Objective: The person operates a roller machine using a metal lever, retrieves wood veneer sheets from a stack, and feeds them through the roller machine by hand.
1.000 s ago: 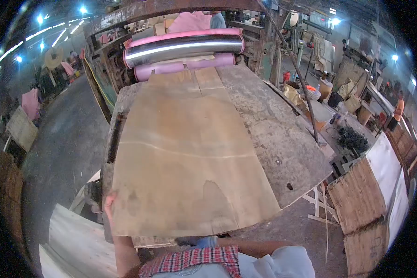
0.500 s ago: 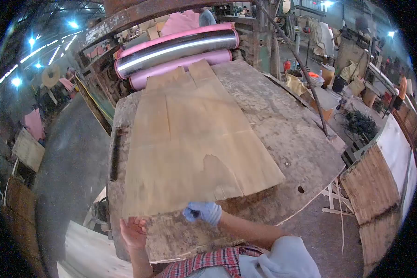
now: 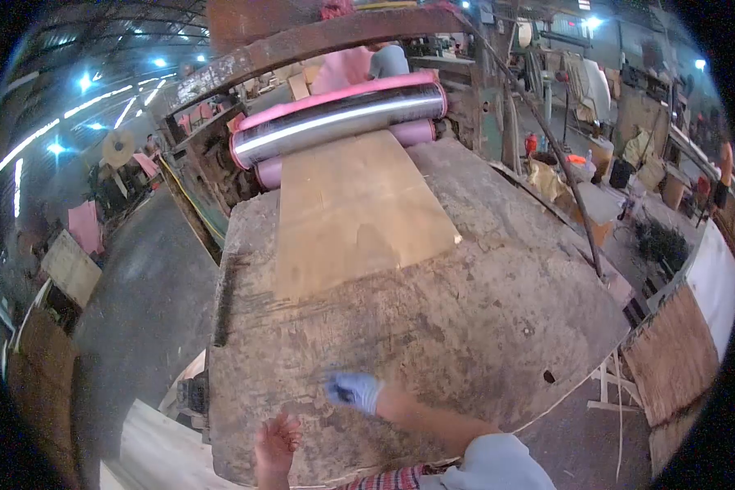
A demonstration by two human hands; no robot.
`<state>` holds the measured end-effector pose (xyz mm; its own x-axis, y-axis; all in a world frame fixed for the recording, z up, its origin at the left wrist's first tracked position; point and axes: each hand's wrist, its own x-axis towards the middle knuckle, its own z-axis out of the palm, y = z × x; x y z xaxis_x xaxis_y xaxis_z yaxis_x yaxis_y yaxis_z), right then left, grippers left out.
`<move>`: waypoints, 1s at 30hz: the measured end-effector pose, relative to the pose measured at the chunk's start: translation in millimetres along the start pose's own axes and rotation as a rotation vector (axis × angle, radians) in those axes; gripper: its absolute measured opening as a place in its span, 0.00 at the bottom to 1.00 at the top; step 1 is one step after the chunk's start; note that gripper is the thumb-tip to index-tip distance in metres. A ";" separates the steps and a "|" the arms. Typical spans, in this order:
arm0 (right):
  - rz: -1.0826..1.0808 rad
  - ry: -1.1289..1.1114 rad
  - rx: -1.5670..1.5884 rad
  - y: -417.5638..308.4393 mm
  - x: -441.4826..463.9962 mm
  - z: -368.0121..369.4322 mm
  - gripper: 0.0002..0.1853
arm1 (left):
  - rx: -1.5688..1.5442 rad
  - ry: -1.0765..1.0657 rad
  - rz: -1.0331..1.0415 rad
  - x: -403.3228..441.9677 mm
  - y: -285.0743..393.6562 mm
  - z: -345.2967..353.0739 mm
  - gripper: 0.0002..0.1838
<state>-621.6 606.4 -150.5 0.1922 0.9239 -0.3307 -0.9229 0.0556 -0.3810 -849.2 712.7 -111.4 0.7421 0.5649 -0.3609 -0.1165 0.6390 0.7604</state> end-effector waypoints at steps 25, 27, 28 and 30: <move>0.054 -0.516 -1.143 235.2 -112.9 17.6 0.18 | -0.257 0.090 0.036 -196.9 -97.4 -112.5 0.26; 0.413 -0.402 -0.917 249.3 -119.7 34.4 0.19 | -0.334 0.221 0.054 -224.8 -113.6 -116.2 0.27; 0.501 -0.368 -0.792 256.8 -122.7 42.2 0.17 | -0.335 0.240 0.058 -230.6 -130.7 -127.4 0.27; 0.587 -0.331 -0.643 274.3 -128.3 45.6 0.16 | -0.263 0.115 0.234 -227.4 -191.0 -184.7 0.38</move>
<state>-914.6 520.4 -173.2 -0.4433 0.8038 -0.3966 -0.4610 -0.5839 -0.6682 -1117.6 558.7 -274.3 0.5982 0.7568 -0.2634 -0.4509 0.5897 0.6700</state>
